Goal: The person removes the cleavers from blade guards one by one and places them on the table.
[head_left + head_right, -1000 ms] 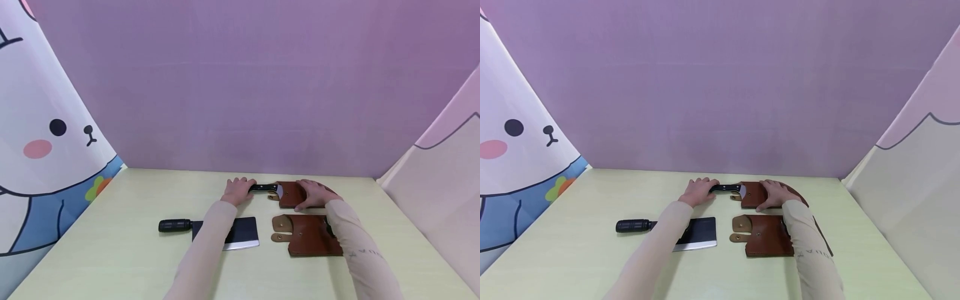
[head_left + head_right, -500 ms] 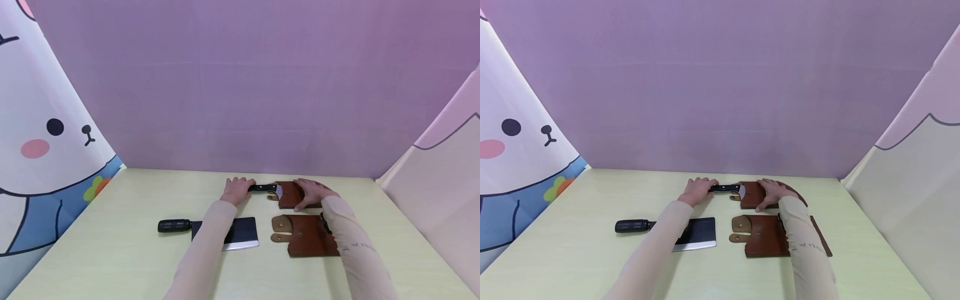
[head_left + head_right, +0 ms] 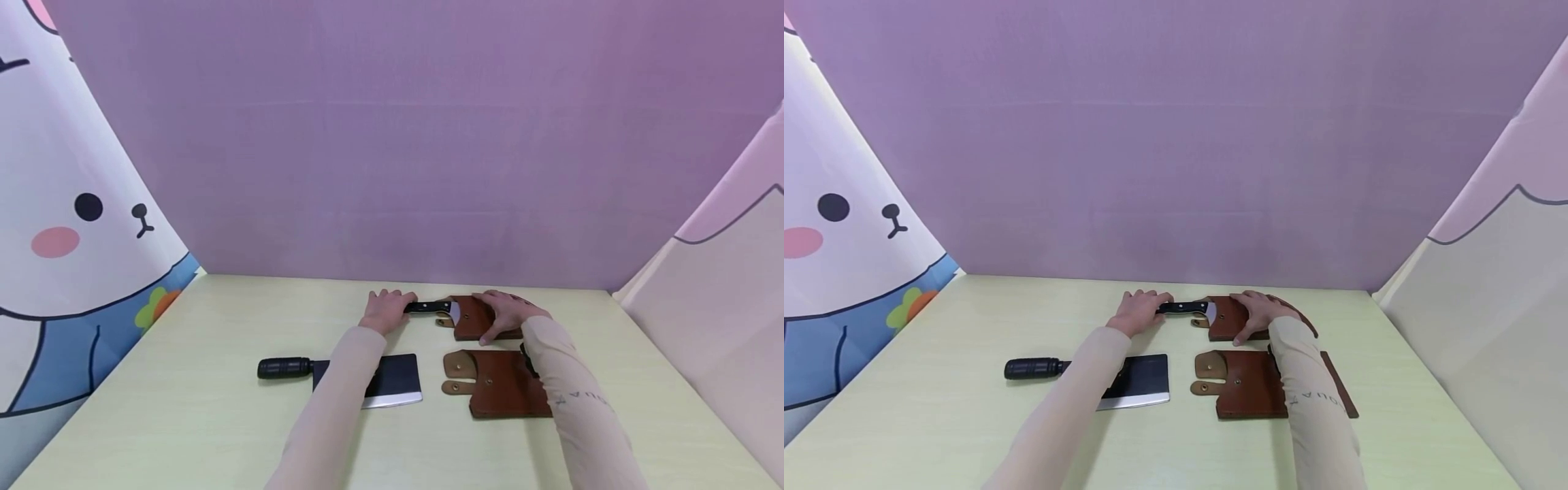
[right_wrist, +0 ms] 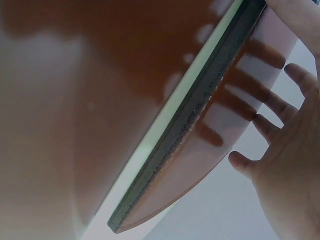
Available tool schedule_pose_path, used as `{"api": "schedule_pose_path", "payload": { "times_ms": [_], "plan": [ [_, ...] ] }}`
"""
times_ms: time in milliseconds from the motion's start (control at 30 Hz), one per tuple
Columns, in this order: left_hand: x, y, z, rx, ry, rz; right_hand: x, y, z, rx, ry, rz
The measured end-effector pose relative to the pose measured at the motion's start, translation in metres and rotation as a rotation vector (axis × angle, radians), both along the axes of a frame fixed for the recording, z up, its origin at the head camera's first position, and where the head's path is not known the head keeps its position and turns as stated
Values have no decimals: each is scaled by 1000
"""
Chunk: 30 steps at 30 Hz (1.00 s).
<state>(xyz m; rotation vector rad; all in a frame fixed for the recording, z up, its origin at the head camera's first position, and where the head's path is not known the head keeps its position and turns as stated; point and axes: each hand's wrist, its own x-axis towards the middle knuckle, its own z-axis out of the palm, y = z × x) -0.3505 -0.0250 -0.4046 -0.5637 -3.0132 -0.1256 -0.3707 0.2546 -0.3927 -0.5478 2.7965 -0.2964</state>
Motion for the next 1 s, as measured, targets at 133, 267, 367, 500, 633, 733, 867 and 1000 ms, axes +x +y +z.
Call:
{"api": "schedule_pose_path", "payload": {
  "times_ms": [133, 267, 367, 500, 633, 733, 867, 1000],
  "plan": [
    [0, 0, 1, -1, 2, -3, 0, 0, 1, -13, 0, 4],
    [-1, -1, 2, -2, -5, -4, 0, 1, 1, -21, 4, 20],
    [-1, -1, 1, -4, -10, -8, 1, 1, 1, -27, 14, 30],
    [-2, -2, 0, -10, -6, -8, 2, 0, 0, -33, 39, 53],
    [-2, -4, -2, -13, 6, -15, 3, -1, 0, -37, 62, 71],
    [-2, -5, -2, -8, 16, -26, 4, -2, 1, -36, 80, 76],
    [-1, -5, -2, -16, 28, -34, 6, -1, 1, -31, 111, 83],
    [0, -5, 0, -26, 51, -44, 9, 0, 1, -28, 134, 90]
  ]
}}
